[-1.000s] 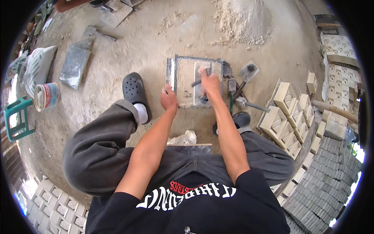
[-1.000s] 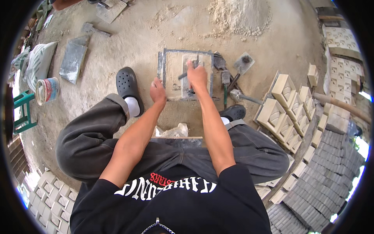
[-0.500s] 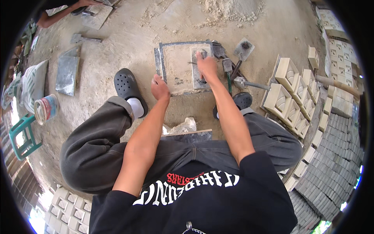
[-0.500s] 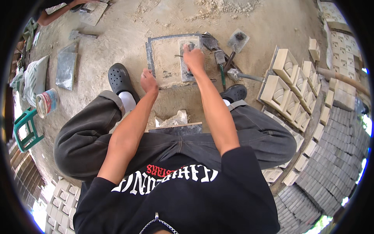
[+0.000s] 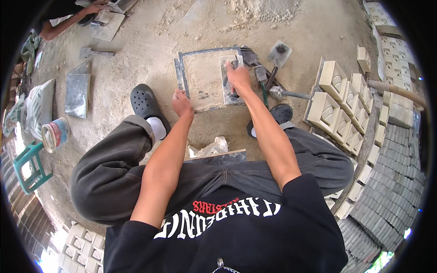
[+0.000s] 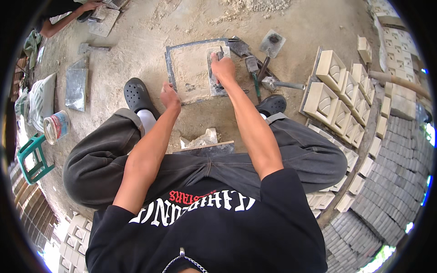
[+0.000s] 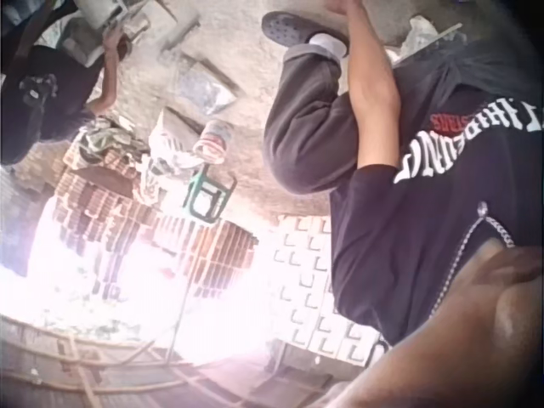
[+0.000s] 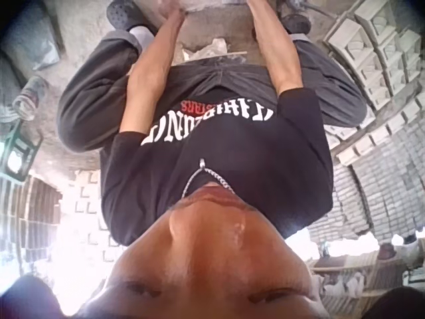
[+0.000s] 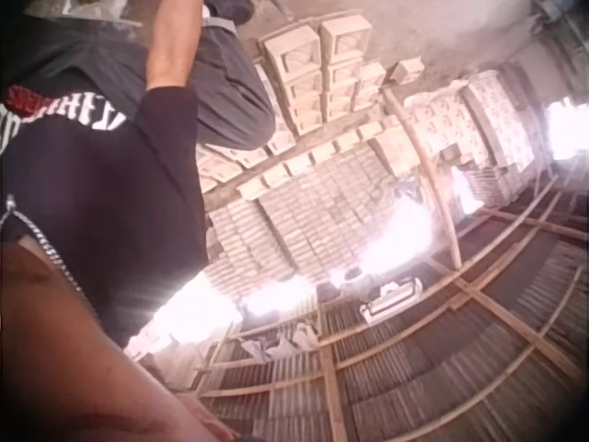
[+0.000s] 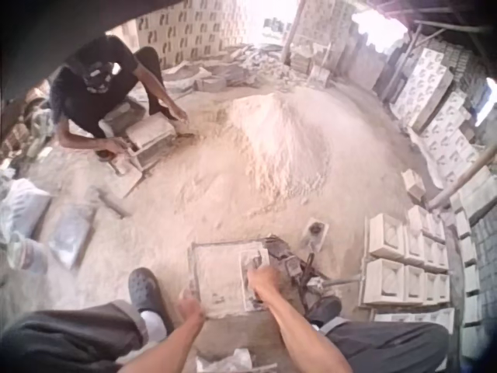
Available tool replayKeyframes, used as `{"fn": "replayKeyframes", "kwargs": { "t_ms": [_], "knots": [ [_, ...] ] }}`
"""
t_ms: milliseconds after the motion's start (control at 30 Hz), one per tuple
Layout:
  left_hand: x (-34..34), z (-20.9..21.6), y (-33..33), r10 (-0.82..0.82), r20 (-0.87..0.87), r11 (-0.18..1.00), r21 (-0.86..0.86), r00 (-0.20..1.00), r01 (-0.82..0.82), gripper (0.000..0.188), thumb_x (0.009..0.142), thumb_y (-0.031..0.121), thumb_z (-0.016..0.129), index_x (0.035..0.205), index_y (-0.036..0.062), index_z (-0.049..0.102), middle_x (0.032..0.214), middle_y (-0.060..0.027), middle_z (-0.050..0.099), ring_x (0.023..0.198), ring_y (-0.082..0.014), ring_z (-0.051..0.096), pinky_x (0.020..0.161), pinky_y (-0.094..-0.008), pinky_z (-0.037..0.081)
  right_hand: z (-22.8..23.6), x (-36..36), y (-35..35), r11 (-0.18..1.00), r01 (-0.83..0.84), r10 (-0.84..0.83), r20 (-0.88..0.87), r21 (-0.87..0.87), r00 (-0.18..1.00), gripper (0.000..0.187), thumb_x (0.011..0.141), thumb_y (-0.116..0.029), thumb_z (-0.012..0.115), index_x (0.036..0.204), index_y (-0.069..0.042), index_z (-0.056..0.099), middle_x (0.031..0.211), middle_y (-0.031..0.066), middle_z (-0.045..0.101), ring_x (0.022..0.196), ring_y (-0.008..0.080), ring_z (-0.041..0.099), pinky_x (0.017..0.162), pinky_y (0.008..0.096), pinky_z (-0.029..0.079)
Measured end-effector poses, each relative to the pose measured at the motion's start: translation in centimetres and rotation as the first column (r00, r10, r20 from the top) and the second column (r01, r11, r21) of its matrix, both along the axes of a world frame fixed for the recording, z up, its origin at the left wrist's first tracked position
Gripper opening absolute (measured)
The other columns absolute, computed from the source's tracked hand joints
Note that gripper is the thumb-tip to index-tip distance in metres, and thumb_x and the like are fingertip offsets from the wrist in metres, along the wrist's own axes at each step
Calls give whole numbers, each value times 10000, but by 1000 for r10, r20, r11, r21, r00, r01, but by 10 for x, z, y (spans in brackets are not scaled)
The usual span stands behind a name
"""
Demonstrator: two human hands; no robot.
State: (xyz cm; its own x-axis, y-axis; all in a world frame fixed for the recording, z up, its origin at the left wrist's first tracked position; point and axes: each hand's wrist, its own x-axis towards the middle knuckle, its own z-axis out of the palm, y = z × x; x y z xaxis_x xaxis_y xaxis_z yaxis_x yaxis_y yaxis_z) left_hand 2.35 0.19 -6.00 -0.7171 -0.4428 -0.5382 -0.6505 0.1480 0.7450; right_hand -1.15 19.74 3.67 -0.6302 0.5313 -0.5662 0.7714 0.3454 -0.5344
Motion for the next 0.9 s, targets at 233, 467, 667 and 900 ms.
{"fn": "replayKeyframes", "kwargs": {
  "t_ms": [233, 467, 667, 900],
  "knots": [
    [2, 2, 3, -1, 7, 1000, 20, 1000, 0, 565, 972, 476, 405, 882, -15, 671, 748, -96, 651, 723, -222, 615, 712, -364, 456, -1, -6, -17, 999, -46, 47, -45, 24, 998, 654, 941, -498, 551, 660, 91, 595, 547, 207, 609, 406, 289, 614, 425, 399, 491],
    [-3, -13, -9, 156, 24, 967, 199, 987, -158, 567, 983, 471, 392, 884, -23, 653, 693, -74, 604, 630, -165, 555, 614, -313, 432, 19, -7, -35, 998, -55, 53, -29, -40, 998, 666, 947, -494, 538, 660, 104, 595, 510, 198, 589, 428, 302, 625, 459, 410, 505],
    [-1, -23, -23, 320, 203, 768, 516, 925, -379, 533, 1006, 487, 333, 866, 40, 588, 643, -17, 534, 503, -103, 437, 454, -268, 334, 0, -7, -44, 990, -139, 140, 27, -27, 990, 663, 947, -501, 531, 634, 82, 577, 497, 197, 580, 415, 289, 616, 514, 421, 520],
    [3, -35, -21, 344, 121, 832, 420, 931, -362, 525, 1001, 506, 366, 821, 62, 578, 608, -1, 520, 473, -105, 446, 432, -265, 339, 16, -16, -65, 993, -119, 119, -21, 11, 993, 644, 948, -490, 537, 699, 102, 586, 512, 191, 584, 411, 284, 613, 432, 393, 486]
  ]
}}
